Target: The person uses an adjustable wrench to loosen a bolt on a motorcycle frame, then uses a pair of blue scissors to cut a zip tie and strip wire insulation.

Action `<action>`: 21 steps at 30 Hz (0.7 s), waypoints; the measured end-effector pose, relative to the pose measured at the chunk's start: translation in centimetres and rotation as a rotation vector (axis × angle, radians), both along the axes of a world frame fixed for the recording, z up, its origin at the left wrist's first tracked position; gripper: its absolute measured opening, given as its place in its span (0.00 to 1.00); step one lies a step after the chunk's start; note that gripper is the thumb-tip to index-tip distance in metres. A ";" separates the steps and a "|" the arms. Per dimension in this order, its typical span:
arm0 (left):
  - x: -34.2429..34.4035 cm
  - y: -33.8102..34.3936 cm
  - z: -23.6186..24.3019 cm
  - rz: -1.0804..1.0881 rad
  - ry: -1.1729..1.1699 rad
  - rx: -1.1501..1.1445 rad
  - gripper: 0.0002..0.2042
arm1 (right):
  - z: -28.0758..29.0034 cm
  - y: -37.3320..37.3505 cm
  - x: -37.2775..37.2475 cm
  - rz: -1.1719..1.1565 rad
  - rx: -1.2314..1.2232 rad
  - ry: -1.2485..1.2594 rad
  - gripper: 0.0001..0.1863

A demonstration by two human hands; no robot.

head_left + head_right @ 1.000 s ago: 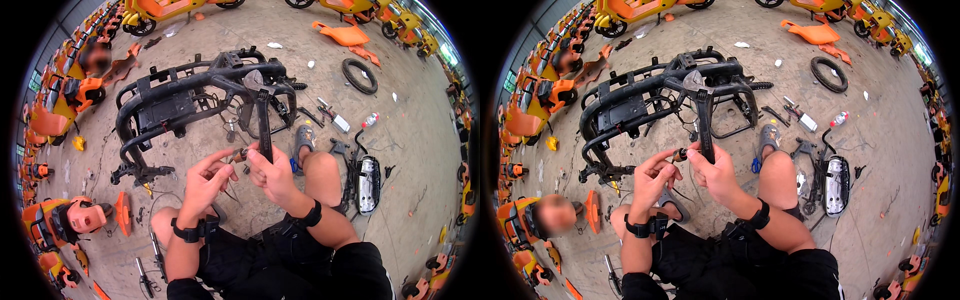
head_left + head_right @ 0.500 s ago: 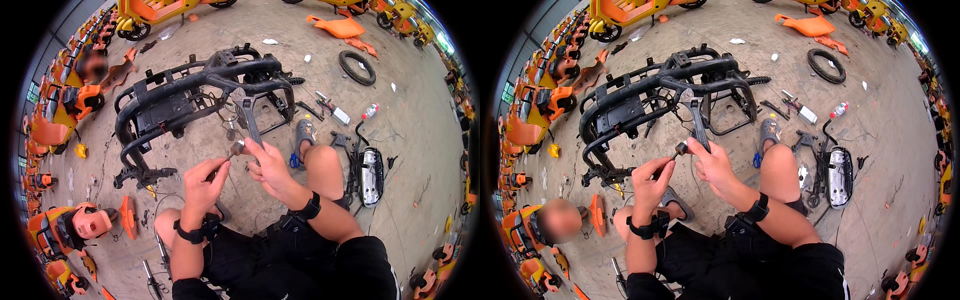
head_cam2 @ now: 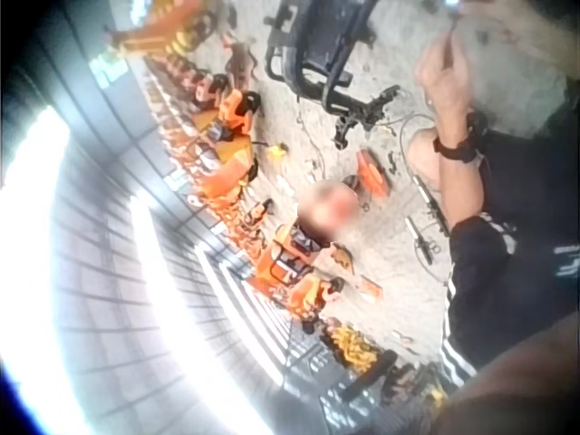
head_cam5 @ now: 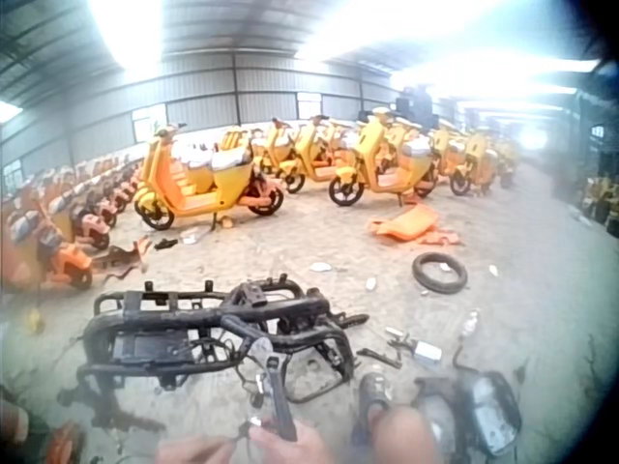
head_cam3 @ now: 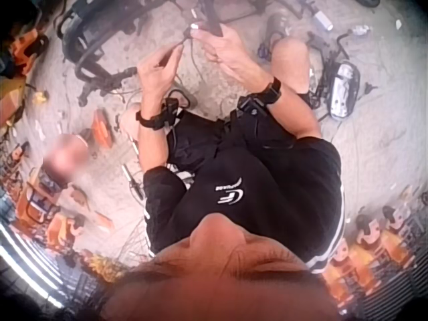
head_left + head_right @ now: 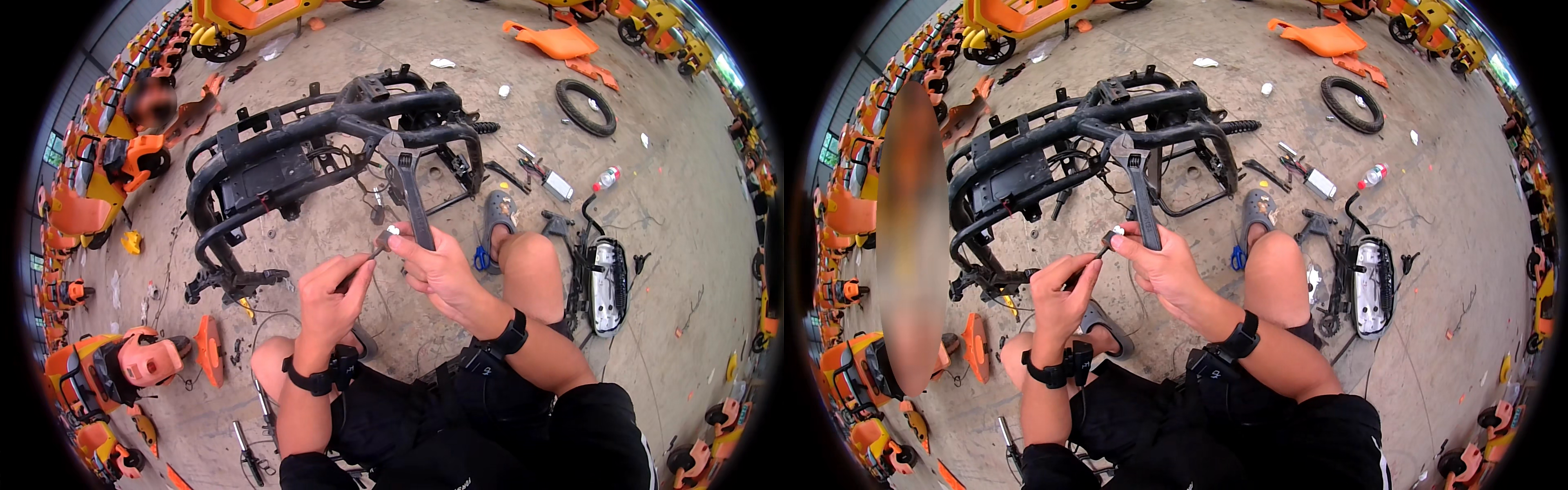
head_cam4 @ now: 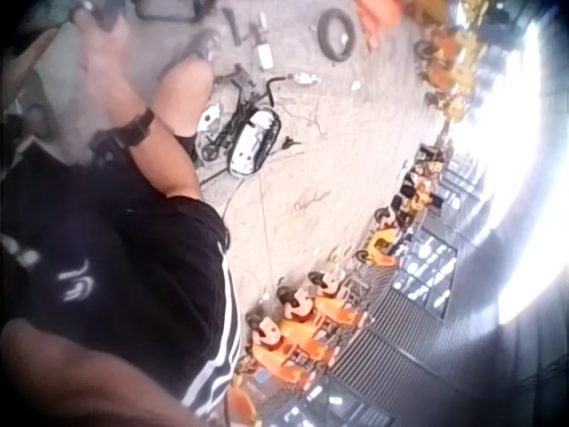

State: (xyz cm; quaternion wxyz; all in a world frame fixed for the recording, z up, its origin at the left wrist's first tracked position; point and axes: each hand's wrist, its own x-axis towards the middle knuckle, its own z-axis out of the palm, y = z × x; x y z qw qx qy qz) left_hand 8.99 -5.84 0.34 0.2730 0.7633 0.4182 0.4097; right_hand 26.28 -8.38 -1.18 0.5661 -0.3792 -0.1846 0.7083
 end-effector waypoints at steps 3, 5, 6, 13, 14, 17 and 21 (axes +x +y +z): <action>0.1 0.1 0.0 -0.002 0.013 -0.020 0.03 | -0.2 0.1 0.3 0.006 0.029 -0.026 0.16; 0.1 0.2 0.0 -0.007 0.025 -0.012 0.03 | -0.6 0.1 0.3 -0.008 0.059 -0.061 0.17; 0.1 0.2 -0.1 -0.002 0.006 -0.076 0.03 | -0.6 0.1 0.2 -0.013 0.073 -0.079 0.18; -0.9 0.5 -0.4 0.021 -0.133 -0.369 0.08 | 0.6 0.4 1.9 -0.123 0.151 -0.110 0.21; -1.1 0.5 -0.4 0.019 -0.141 -0.373 0.08 | 0.7 0.3 2.0 -0.124 0.150 -0.099 0.21; -1.3 0.5 -0.7 0.010 -0.136 -0.385 0.08 | 0.8 0.2 2.1 -0.121 0.150 -0.088 0.21; -1.2 0.6 -0.9 -0.022 -0.139 -0.382 0.08 | 0.7 -0.1 2.1 -0.075 0.144 -0.133 0.21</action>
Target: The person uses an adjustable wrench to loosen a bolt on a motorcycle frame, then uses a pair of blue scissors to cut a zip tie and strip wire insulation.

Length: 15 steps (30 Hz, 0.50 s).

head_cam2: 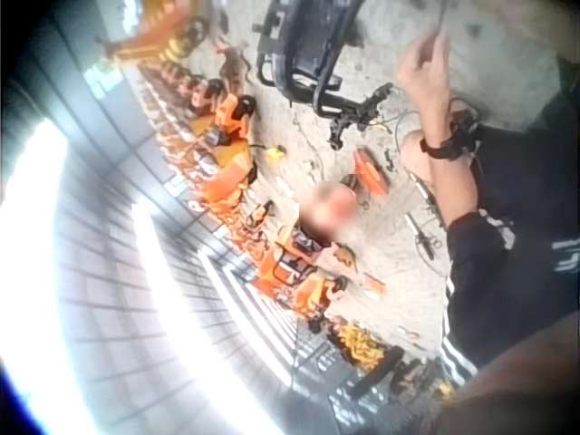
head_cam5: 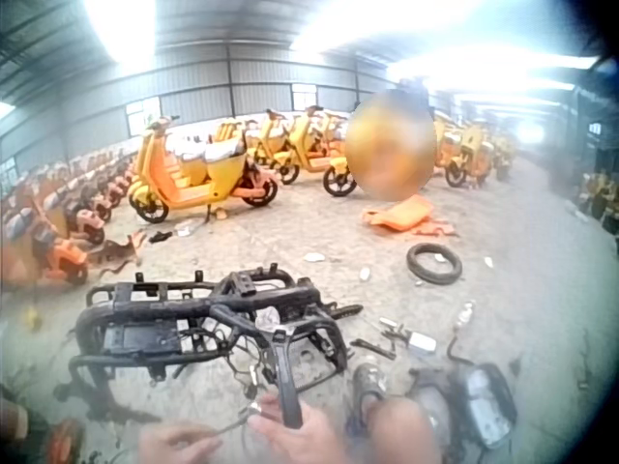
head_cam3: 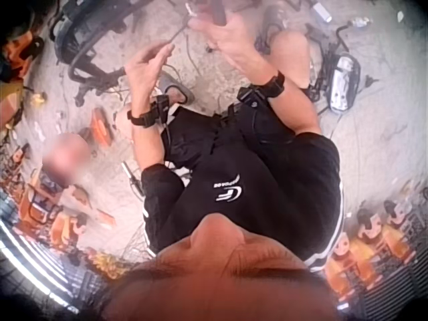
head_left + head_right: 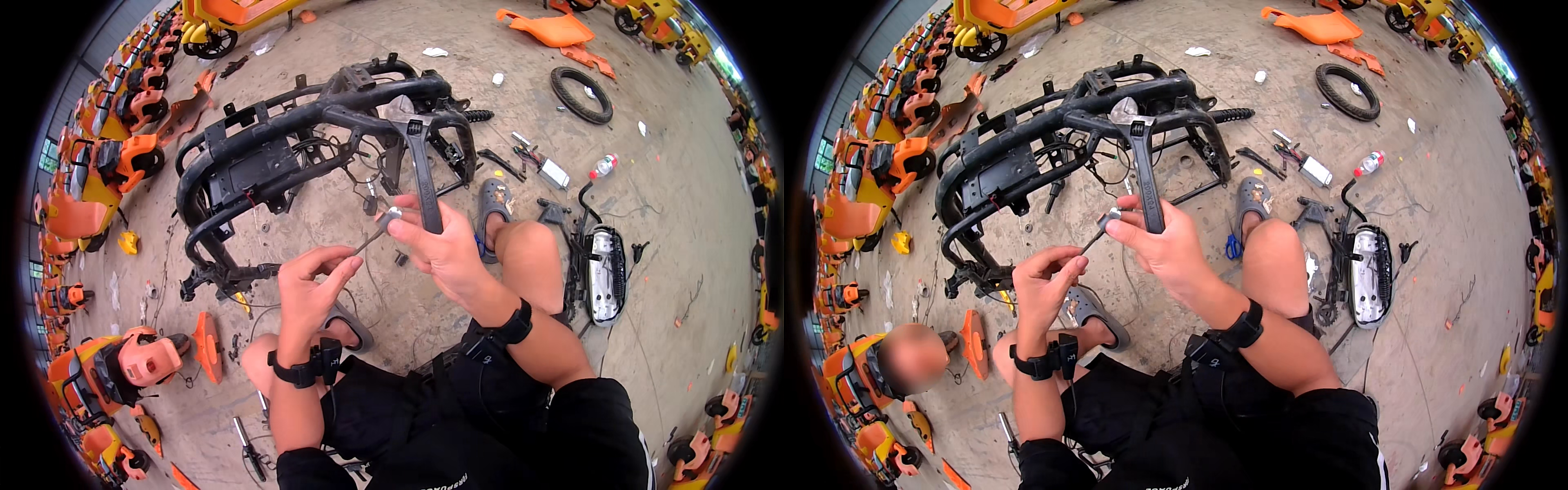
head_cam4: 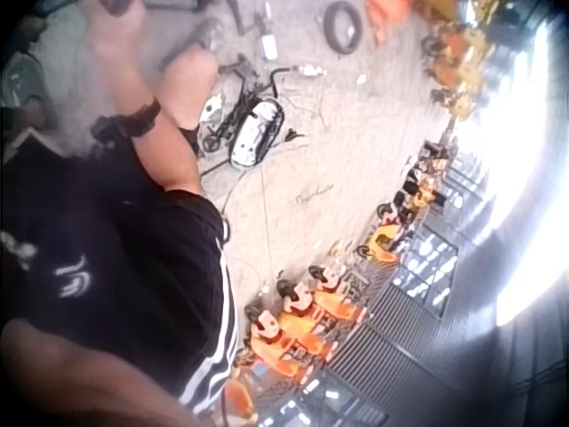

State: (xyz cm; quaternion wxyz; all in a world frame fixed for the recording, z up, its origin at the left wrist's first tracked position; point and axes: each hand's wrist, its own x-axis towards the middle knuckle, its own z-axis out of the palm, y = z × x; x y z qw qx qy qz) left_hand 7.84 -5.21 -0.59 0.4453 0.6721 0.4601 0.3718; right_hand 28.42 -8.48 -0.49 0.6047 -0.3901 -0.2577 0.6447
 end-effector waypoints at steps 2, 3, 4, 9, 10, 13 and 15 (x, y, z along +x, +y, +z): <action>0.2 -0.1 0.3 -0.017 -0.004 -0.020 0.07 | 0.0 -0.1 -0.1 0.016 0.007 -0.014 0.22; 0.2 0.0 0.5 -0.023 -0.008 -0.026 0.07 | 0.0 0.0 -0.2 0.020 0.020 -0.021 0.22; 0.0 0.0 0.5 -0.039 0.028 -0.047 0.06 | 0.0 0.1 -0.3 0.025 0.032 -0.029 0.22; -0.3 0.2 0.4 -0.040 0.061 0.143 0.06 | -0.2 0.4 -1.0 -0.104 0.030 -0.180 0.21; -0.3 0.2 0.5 0.031 0.018 0.171 0.06 | -0.4 0.5 -1.1 -0.142 0.034 -0.201 0.21; -1.1 0.7 0.3 0.272 -0.169 0.198 0.08 | -1.0 0.6 -1.4 -0.166 0.116 -0.227 0.16; -2.3 1.2 0.0 0.502 -0.362 0.144 0.08 | -0.8 0.4 -1.3 -0.112 0.070 -0.124 0.15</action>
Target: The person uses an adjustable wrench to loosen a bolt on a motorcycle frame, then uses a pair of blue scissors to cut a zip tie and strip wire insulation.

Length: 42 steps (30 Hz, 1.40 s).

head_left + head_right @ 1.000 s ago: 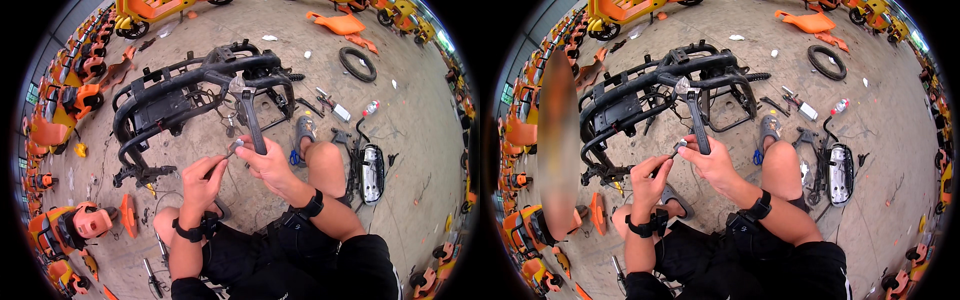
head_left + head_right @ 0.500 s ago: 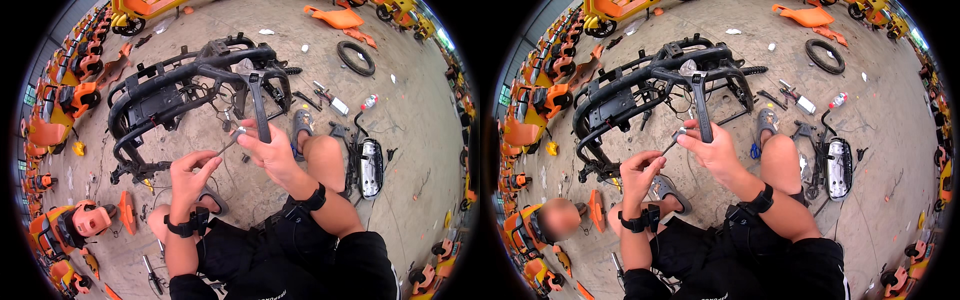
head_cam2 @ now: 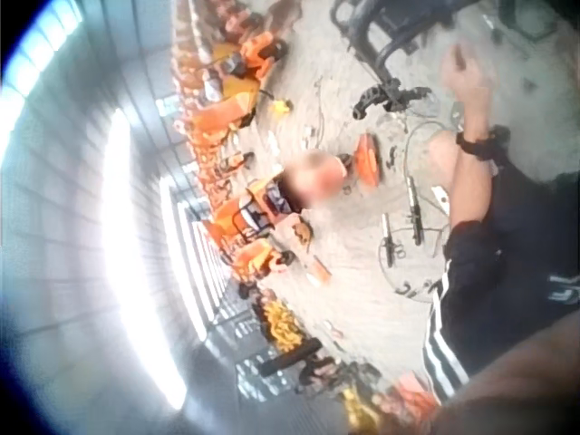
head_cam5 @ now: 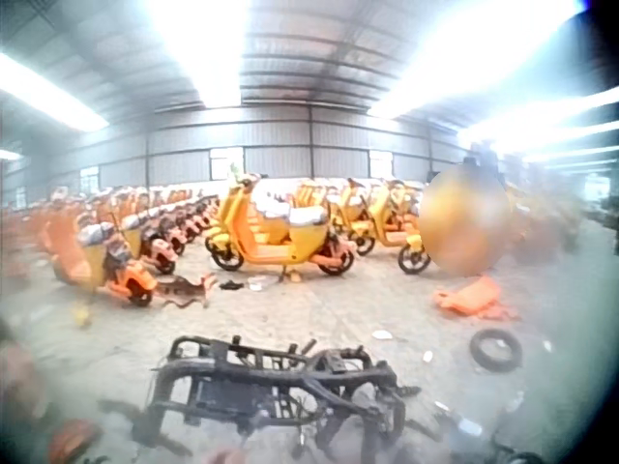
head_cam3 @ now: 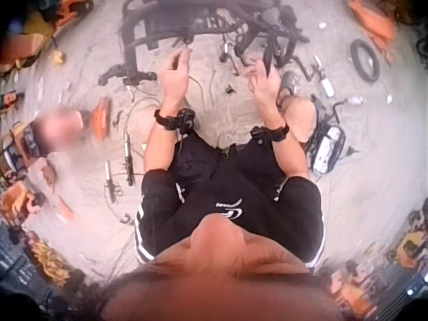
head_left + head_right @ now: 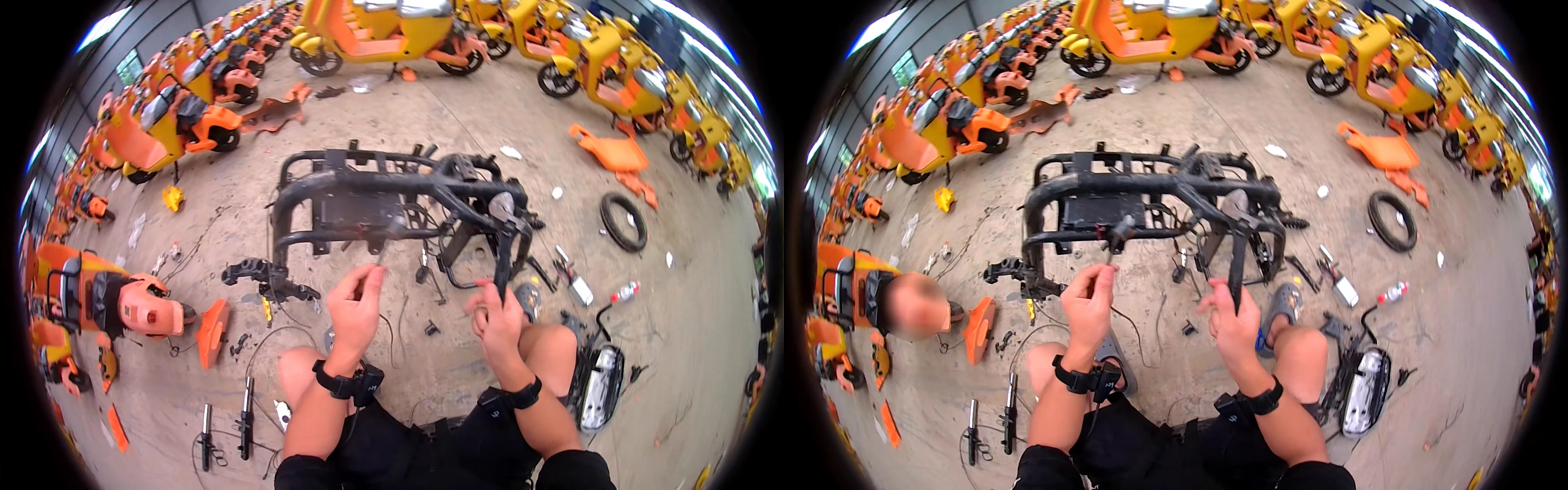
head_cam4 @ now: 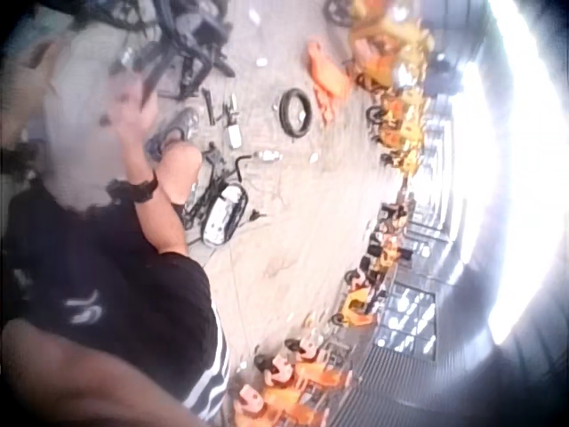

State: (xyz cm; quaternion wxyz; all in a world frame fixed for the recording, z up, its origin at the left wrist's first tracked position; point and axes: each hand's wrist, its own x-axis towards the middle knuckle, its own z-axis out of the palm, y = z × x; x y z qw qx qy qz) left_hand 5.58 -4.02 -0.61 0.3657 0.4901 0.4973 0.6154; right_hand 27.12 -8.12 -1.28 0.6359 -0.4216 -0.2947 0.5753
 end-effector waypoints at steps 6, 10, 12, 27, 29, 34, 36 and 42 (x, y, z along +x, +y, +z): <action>-3.5 1.7 0.4 0.098 -0.256 -0.177 0.13 | -1.4 -0.8 -1.3 0.103 0.112 -0.123 0.18; -4.9 2.3 -0.8 0.059 -0.209 -0.185 0.13 | -0.5 -0.8 -2.7 0.171 0.162 -0.350 0.18; -5.4 2.6 -0.8 0.068 -0.166 -0.167 0.13 | 0.7 -0.1 -3.1 0.169 0.224 -0.470 0.17; -4.7 3.9 1.0 0.096 -0.026 -0.077 0.13 | 5.5 4.6 -9.2 0.097 0.354 -1.058 0.12; -4.6 3.7 1.2 0.090 -0.008 -0.076 0.13 | 4.3 5.1 -9.1 0.186 0.262 -1.129 0.14; -4.9 3.5 1.2 0.101 0.040 -0.075 0.14 | 6.5 3.6 -8.8 0.124 0.244 -1.006 0.13; -4.9 3.6 1.6 0.088 0.019 -0.088 0.14 | 7.8 3.1 -8.5 0.057 0.322 -0.942 0.13; -4.6 4.2 1.5 0.060 0.094 -0.119 0.14 | 9.5 2.8 -8.6 -0.115 0.543 -0.745 0.14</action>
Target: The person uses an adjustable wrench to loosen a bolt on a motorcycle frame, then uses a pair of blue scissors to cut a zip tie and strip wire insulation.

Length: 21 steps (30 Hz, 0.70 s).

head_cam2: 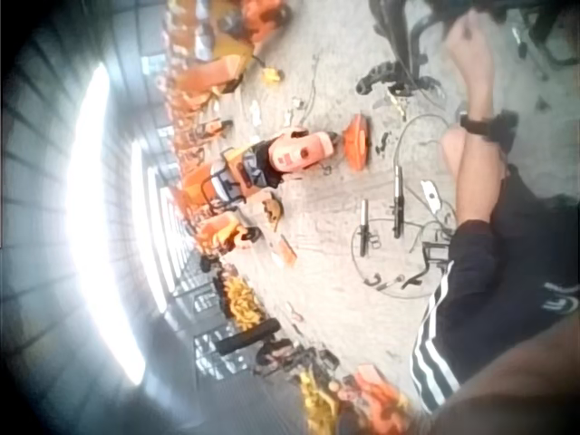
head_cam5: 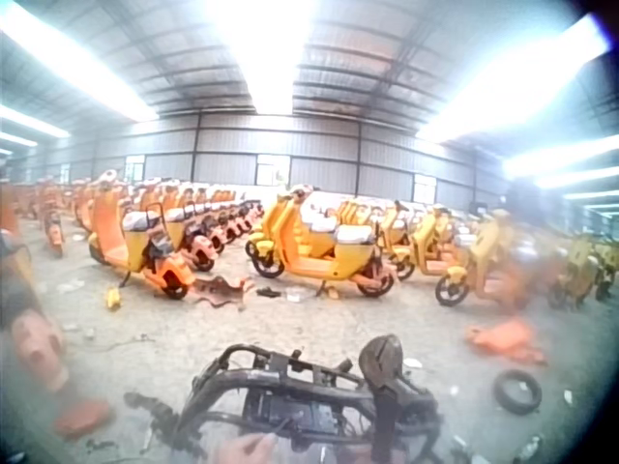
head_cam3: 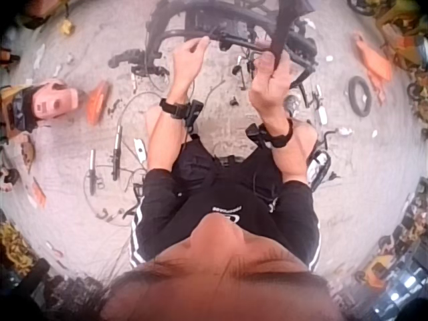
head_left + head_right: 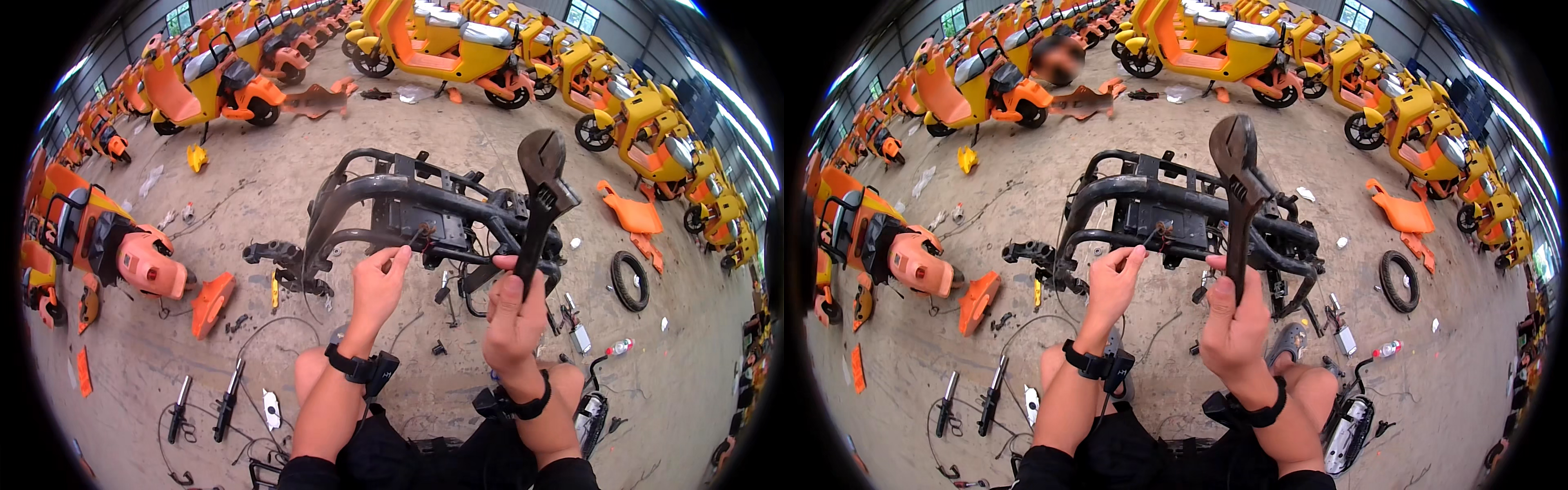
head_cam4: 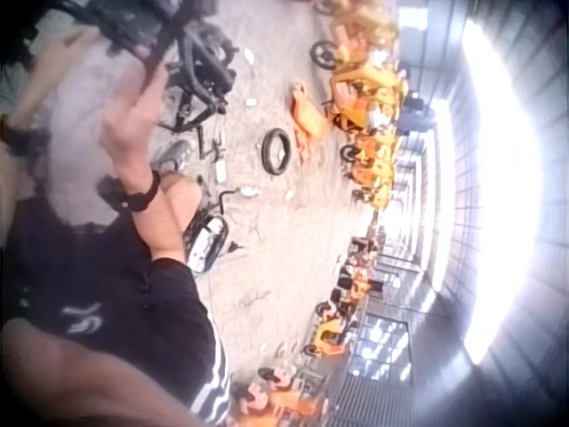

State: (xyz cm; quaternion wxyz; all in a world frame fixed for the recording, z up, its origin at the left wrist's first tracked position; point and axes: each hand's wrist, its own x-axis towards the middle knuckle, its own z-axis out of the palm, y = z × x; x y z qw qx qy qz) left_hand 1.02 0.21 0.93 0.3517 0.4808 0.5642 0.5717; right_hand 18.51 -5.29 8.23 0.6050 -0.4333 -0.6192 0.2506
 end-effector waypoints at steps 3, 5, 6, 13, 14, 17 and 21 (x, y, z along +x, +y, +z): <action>0.0 -0.2 -0.1 0.028 0.101 0.009 0.15 | -2.9 0.9 -0.5 -0.034 -0.116 -0.180 0.12; 0.1 -0.1 -0.5 0.028 0.123 0.043 0.15 | -3.9 1.6 -0.1 -0.007 -0.289 -0.325 0.10; 0.1 -0.1 -0.7 0.031 0.135 0.056 0.16 | -4.4 1.8 0.3 -0.013 -0.323 -0.342 0.11; 0.1 0.1 -0.6 0.004 0.169 0.053 0.14 | -1.0 0.7 1.7 -0.024 -0.183 -0.154 0.13; 0.1 0.1 -0.7 0.006 0.171 0.072 0.14 | -0.8 0.8 1.6 -0.027 -0.118 -0.096 0.13; 0.1 0.1 -0.5 -0.006 0.200 0.048 0.14 | -0.4 1.0 1.4 -0.036 0.031 0.060 0.10; 0.9 0.6 -0.5 -0.024 0.184 0.049 0.13 | -5.4 2.5 1.2 -0.123 -0.118 -0.234 0.09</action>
